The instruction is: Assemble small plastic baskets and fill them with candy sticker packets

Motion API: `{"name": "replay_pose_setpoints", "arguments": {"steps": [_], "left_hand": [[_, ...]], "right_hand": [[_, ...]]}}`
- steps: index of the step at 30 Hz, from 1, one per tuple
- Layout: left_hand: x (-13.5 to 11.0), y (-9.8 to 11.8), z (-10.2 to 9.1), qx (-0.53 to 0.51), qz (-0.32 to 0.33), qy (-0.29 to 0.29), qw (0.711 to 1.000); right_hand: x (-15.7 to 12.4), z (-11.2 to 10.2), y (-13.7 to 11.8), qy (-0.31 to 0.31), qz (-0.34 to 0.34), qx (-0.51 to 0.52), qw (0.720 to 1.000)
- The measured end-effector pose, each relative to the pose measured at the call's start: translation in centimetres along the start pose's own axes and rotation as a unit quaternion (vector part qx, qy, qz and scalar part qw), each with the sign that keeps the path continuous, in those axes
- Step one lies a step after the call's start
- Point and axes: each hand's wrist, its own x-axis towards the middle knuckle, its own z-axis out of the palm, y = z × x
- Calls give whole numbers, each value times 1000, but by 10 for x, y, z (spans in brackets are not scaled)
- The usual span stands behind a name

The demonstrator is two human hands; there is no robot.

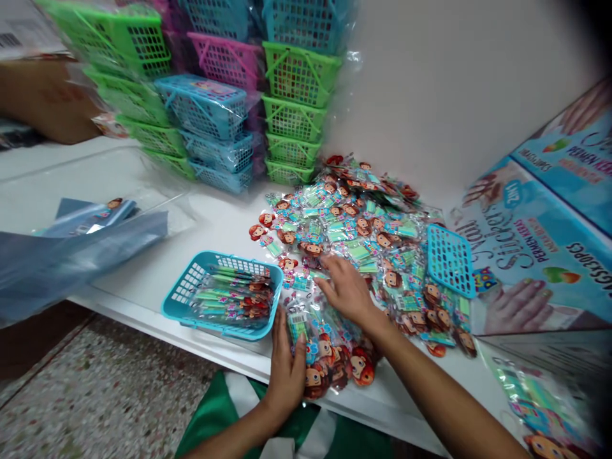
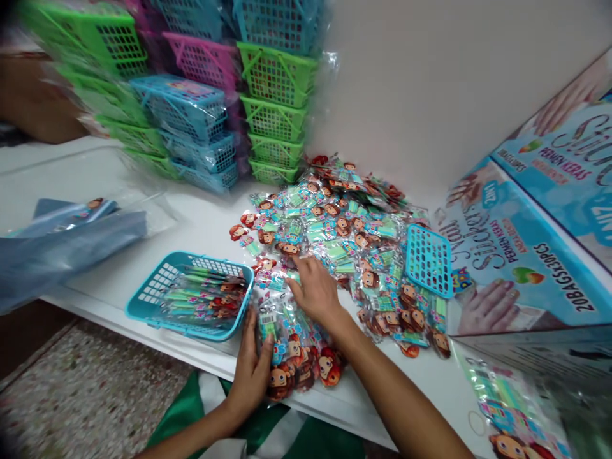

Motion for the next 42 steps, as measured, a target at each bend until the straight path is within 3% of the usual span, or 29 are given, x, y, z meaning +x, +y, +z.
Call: {"name": "replay_pose_setpoints", "arguments": {"steps": [4, 8, 11, 13, 14, 16, 19, 21, 25, 27, 29, 33, 37, 39, 42], "left_hand": [[0, 4, -2, -1, -9, -6, 1000], [1, 5, -4, 10, 4, -13, 1000], [3, 6, -4, 10, 9, -16, 1000], [3, 5, -4, 1, 2, -16, 1000], [3, 5, -4, -6, -2, -15, 1000], [3, 4, -4, -26, -3, -16, 1000], [0, 0, -7, -54, -4, -20, 998], [-2, -3, -9, -64, -4, -19, 998], [-1, -1, -9, -58, -1, -9, 998], [0, 2, -7, -56, -19, 5, 998], [2, 5, -5, -66, -30, 16, 997], [2, 5, -4, -60, -27, 9, 998], [1, 1, -5, -43, -29, 4, 999], [1, 0, -5, -48, -36, 3, 998], [1, 1, -5, -48, -37, -2, 998]], "right_hand": [[57, 7, 21, 10, -38, 20, 999], [70, 8, 34, 31, -12, 71, 997], [37, -9, 26, 89, 53, 198, 975], [-3, -19, 11, 85, 50, 247, 964], [-25, -21, 3, 65, 19, 240, 968], [-67, -20, -11, 1, -113, 194, 975], [-109, -9, -20, -61, -264, 101, 957], [-122, -1, -20, -61, -294, 58, 952], [-124, 1, -20, -97, -285, 47, 952], [-114, -3, -17, -127, -283, 78, 947], [-90, -5, -9, -110, -258, 87, 956], [-10, 5, 17, 20, -125, -31, 991], [62, 20, 39, 29, -48, -41, 998], [78, 21, 49, 18, -53, -9, 998], [77, 12, 58, 8, -62, 33, 997]]}}
